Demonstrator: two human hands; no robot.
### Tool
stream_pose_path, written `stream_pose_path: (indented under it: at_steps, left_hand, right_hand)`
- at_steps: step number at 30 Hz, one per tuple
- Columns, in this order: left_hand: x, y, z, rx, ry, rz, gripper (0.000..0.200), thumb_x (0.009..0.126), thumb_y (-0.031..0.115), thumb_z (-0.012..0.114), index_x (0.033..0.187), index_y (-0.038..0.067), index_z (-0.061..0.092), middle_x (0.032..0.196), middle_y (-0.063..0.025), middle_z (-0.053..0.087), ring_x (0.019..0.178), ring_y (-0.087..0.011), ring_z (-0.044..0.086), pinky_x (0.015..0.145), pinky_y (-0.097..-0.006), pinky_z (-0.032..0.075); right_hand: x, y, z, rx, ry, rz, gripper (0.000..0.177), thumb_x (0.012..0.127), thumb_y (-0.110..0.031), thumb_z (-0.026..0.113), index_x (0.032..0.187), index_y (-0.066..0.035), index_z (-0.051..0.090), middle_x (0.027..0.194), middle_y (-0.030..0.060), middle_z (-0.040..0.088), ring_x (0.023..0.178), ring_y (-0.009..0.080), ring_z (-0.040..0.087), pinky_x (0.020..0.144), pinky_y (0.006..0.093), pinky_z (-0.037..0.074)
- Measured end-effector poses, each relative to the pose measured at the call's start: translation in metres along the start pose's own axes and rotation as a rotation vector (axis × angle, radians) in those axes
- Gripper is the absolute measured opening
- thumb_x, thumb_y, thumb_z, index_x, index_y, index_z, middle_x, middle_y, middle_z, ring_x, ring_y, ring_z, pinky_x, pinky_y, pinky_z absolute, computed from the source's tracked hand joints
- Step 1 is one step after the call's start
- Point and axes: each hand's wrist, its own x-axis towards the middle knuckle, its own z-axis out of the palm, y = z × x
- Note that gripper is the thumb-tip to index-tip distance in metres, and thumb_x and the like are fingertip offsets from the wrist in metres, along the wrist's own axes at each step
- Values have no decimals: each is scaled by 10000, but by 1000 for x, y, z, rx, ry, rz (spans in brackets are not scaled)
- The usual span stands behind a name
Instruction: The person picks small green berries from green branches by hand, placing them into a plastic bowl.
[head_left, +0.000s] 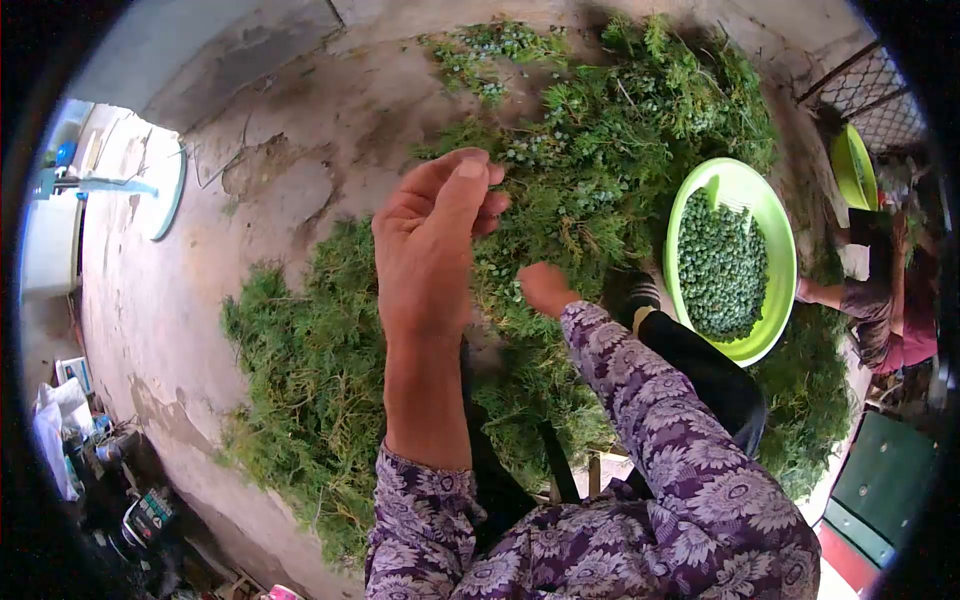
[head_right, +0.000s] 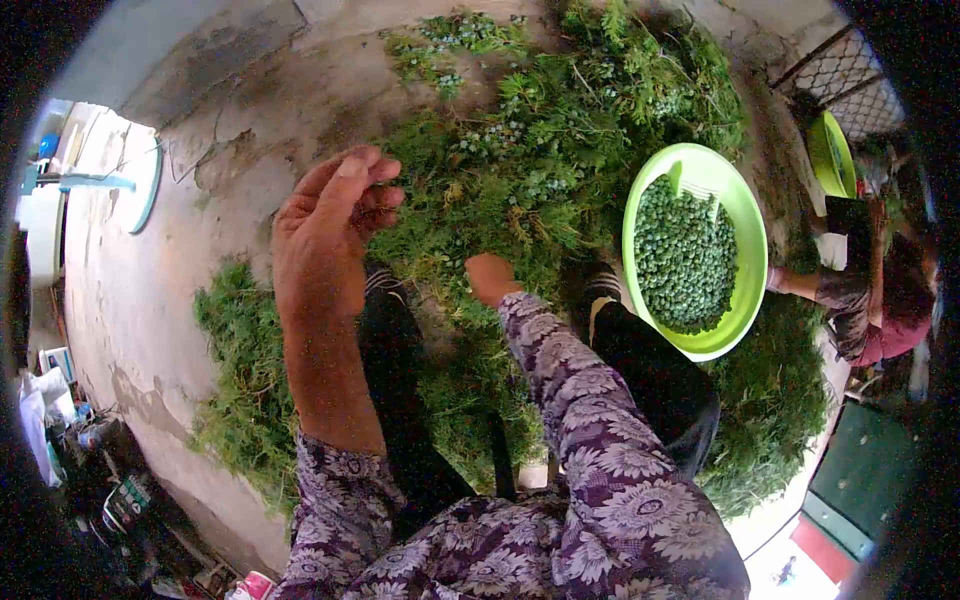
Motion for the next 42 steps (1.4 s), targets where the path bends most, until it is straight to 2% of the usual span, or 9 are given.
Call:
stream_pose_path:
  at_steps: [5,8,12,20,23,28,30,37,42]
  left_hand:
    - [-3,0,-2,-18,-6,27,233,804,191,564,926,-7,578,827,-84,612,665,-127,556,602,-239,434]
    - [-2,-4,-2,-11,-19,25,245,802,205,562,921,-9,580,813,-62,606,666,-104,536,615,-225,420]
    - [-1,-12,0,-19,-63,0,237,799,198,560,911,-10,581,802,-62,603,664,-102,532,611,-224,416]
    - [-8,-36,11,81,-114,-122,269,815,230,547,963,6,560,848,-78,598,709,-148,557,650,-283,452]
    - [-8,-49,16,29,-112,-195,286,815,232,545,995,9,537,881,-75,580,760,-155,551,666,-296,453]
    - [0,-58,26,-152,-81,-236,369,784,221,593,1066,4,495,883,-39,560,688,-133,541,587,-242,440]
    - [1,-56,29,-116,-203,-256,359,779,187,595,1050,-1,454,901,-70,538,807,-198,550,679,-319,456]
    - [1,-77,42,203,-176,-178,494,686,75,663,1093,-93,441,881,-127,556,768,-176,565,655,-257,464]
    - [6,-72,43,181,-159,-246,362,700,27,612,1023,-64,477,810,-86,557,666,-147,543,590,-264,446]
  right_hand:
    - [-14,22,-52,65,105,33,145,721,-105,475,770,-22,583,696,177,571,643,331,562,596,438,448]
    - [-34,32,-104,467,37,24,264,800,-181,482,896,45,579,719,100,600,581,151,597,542,289,469]
    - [-77,15,-173,891,72,146,295,770,-194,514,907,59,578,683,89,608,603,131,597,552,259,471]
    - [-135,-41,-224,706,725,-8,197,829,-71,499,977,43,562,777,88,614,651,123,593,605,229,477]
    - [-137,-61,-226,360,988,-250,191,751,-15,535,940,-11,571,798,155,574,701,287,569,616,340,463]
    - [-132,-79,-206,202,988,-377,245,696,-5,557,940,-25,572,792,139,553,697,310,541,605,356,453]
    - [-131,-85,-194,156,952,-402,245,685,2,565,928,-33,577,786,127,548,692,293,538,591,357,446]
    - [-140,-86,-189,89,845,-443,212,619,-33,581,827,-71,570,785,76,513,665,253,515,565,348,425]
    - [-149,-82,-198,148,715,-432,234,628,-39,597,860,-65,575,834,87,517,717,270,528,596,354,440]
